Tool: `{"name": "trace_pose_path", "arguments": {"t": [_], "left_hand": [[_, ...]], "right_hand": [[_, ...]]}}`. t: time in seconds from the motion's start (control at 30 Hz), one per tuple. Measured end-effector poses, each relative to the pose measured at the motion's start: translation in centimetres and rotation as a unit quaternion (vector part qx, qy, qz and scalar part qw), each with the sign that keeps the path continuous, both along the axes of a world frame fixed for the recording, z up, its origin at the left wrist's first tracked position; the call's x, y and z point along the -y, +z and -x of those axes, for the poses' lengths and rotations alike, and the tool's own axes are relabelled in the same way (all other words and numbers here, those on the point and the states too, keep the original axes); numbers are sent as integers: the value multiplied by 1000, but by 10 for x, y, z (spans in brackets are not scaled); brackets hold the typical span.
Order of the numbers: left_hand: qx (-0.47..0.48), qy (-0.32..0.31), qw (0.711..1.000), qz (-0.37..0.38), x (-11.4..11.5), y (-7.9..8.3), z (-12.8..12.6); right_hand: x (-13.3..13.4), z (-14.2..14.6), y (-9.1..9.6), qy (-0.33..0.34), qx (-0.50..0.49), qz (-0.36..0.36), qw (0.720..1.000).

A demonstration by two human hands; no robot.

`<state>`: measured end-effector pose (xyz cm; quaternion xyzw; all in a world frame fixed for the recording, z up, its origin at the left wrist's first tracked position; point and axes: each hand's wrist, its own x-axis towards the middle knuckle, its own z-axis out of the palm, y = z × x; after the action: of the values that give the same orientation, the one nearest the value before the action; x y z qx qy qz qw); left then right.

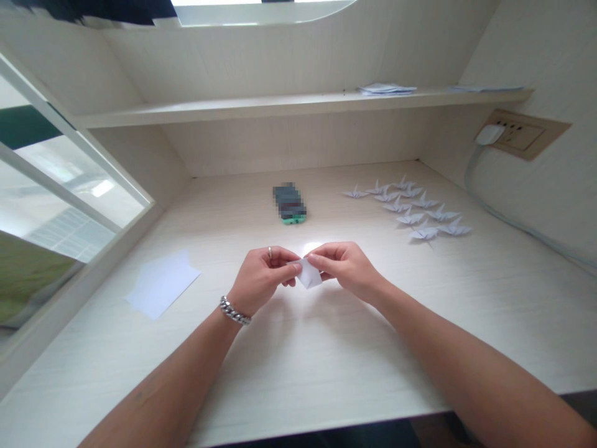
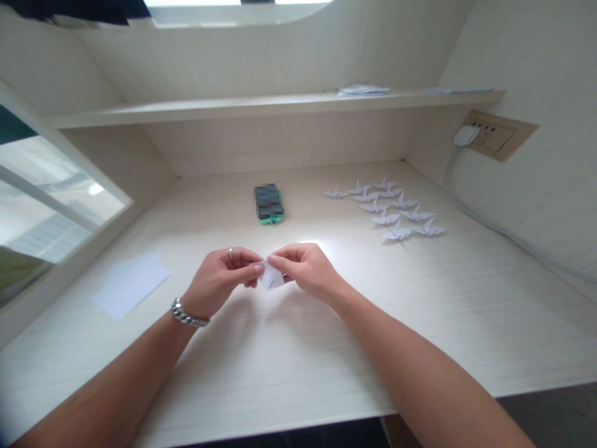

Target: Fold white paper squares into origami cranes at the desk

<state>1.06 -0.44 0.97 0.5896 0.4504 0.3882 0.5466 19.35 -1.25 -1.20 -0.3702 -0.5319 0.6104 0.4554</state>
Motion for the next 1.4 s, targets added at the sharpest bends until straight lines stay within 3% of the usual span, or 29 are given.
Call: {"name": "trace_pose_path", "arguments": {"t": [0.27, 0.7, 0.8, 0.97, 1.1, 1.4], "left_hand": [[12, -10, 1000, -1, -1, -2, 0], [65, -15, 998, -17, -1, 1, 5], [54, -15, 997, -45, 0, 3, 6], [13, -29, 997, -76, 2, 5, 7], [-5, -41, 996, -79, 2, 4, 6], [-7, -44, 997, -57, 0, 4, 7]], "right_hand": [[0, 2, -8, -24, -3, -19, 1000], [1, 3, -2, -50, -44, -18, 998], [1, 1, 1, -34, -43, -16, 998], [3, -4, 7, 49, -38, 31, 998], [3, -4, 6, 24, -16, 61, 998], [1, -4, 2, 30, 43, 12, 999]]}}
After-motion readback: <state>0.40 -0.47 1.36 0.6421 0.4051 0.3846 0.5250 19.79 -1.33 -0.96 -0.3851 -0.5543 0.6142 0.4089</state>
